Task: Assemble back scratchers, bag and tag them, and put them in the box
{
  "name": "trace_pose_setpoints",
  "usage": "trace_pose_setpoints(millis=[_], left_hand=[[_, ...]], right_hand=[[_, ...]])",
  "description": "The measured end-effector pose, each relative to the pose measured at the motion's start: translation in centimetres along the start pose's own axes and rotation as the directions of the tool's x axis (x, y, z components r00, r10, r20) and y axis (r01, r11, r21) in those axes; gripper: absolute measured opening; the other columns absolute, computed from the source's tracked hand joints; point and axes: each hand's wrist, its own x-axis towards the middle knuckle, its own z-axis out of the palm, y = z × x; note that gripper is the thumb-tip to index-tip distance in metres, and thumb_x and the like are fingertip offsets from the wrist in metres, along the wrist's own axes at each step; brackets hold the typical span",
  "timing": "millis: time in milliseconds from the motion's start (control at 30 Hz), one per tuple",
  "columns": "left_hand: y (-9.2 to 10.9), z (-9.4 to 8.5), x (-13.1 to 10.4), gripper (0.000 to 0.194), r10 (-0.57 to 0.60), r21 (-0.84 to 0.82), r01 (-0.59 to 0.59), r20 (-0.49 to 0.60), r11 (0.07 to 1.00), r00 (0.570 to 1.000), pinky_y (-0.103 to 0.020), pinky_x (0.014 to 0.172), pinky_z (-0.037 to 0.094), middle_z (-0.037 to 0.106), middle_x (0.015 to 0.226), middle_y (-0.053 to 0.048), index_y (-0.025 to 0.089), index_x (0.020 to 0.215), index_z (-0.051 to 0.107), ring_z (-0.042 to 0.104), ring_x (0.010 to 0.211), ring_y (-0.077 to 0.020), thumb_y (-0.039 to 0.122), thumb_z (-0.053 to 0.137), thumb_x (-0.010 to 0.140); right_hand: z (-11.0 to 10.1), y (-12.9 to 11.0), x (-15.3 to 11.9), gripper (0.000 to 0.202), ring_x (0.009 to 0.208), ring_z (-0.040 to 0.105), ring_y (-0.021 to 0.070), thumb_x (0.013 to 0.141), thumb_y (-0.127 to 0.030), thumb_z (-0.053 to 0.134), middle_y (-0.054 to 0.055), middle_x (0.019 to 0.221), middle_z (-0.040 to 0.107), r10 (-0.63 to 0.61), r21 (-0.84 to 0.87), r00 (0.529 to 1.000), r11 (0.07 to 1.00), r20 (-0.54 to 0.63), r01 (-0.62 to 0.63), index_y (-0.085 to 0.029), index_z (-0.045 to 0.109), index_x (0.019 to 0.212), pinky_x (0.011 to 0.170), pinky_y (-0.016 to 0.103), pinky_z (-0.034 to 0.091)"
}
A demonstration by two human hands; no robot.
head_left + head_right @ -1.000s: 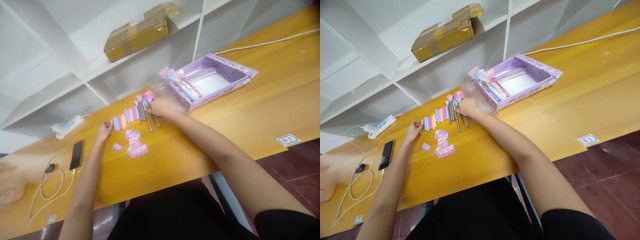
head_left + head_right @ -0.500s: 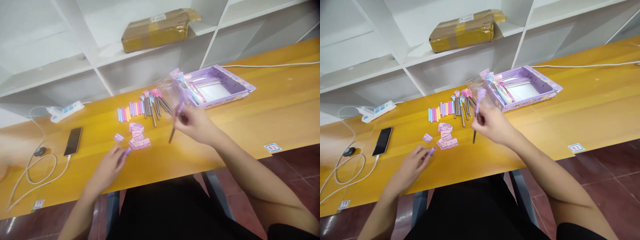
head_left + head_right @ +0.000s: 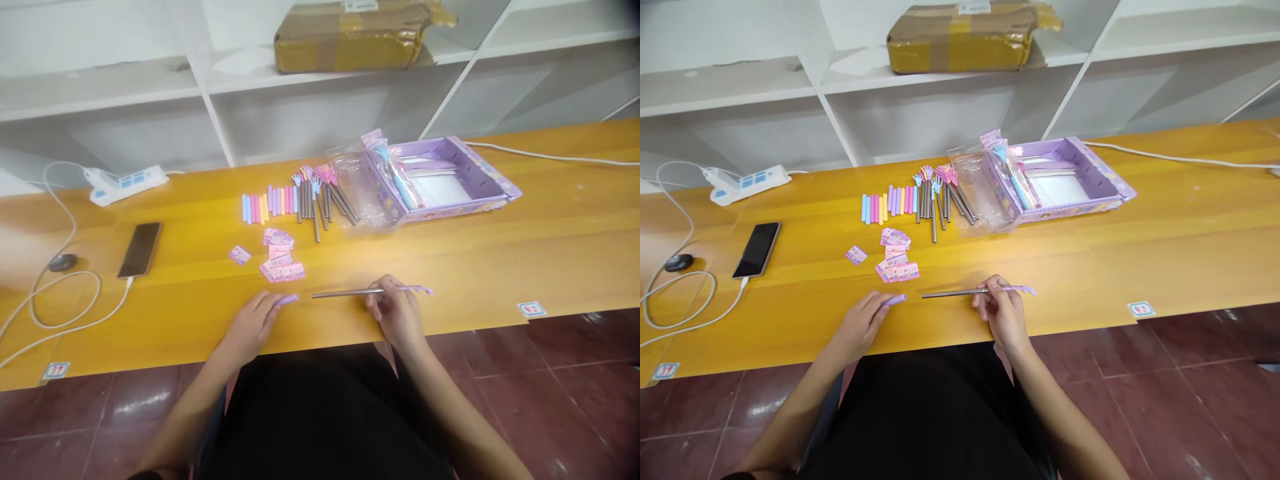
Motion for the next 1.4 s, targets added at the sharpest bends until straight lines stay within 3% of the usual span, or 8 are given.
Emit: trace_pose_setpoints(millis=[233, 600, 967, 1400], left_hand=[[-0.2, -0.1, 0.0, 0.040, 0.075, 0.044, -0.077, 0.044, 0.996, 0.996, -0.035, 0.098, 0.056, 0.071, 0.121, -0.007, 0.030, 0.149, 0.064, 0.069, 0.110, -0.0194, 0.031, 0.040, 0.117], [-0.7, -0.1, -0.2, 0.034, 0.162, 0.077, -0.163, 0.018, 0.984, 0.987, -0.033, 0.093, 0.056, 0.074, 0.116, -0.005, 0.027, 0.142, 0.067, 0.071, 0.104, -0.0184, 0.027, 0.044, 0.116], [-1.3, 0.0, -0.6, 0.046, 0.248, 0.121, -0.249, 0.030, 0.961, 0.968, -0.028, 0.083, 0.056, 0.070, 0.111, -0.005, 0.033, 0.158, 0.057, 0.068, 0.093, -0.0156, 0.022, 0.044, 0.115], [-0.9, -0.3, -0.7, 0.051, 0.328, 0.147, -0.342, 0.112, 0.928, 0.938, -0.023, 0.080, 0.055, 0.071, 0.107, -0.003, 0.037, 0.159, 0.056, 0.068, 0.088, -0.0134, 0.017, 0.042, 0.114]], right_hand=[[0.7, 0.0, -0.1, 0.026, 0.044, 0.048, 0.0081, 0.097, -0.042, 0.070, -0.001, 0.064, 0.066, -0.063, 0.042, 0.998, 0.997, 0.011, 0.063, -0.019, 0.071, 0.083, 0.046, 0.023, 0.034], [0.7, 0.4, -0.2, 0.031, 0.047, 0.054, 0.0128, 0.104, -0.047, 0.064, 0.004, 0.068, 0.072, -0.020, 0.020, 0.967, 1.000, 0.253, 0.016, -0.019, 0.073, 0.092, 0.048, 0.027, 0.037], [0.5, 1.4, -1.2, 0.033, 0.047, 0.054, 0.0129, 0.107, -0.045, 0.057, 0.004, 0.071, 0.073, 0.015, 0.064, 0.971, 0.997, 0.241, -0.031, -0.020, 0.073, 0.095, 0.049, 0.028, 0.038], [0.9, 1.4, -1.5, 0.033, 0.048, 0.055, 0.0132, 0.106, -0.049, 0.061, 0.001, 0.068, 0.069, -0.025, 0.094, 0.976, 0.996, 0.215, 0.005, -0.022, 0.070, 0.091, 0.045, 0.026, 0.040]])
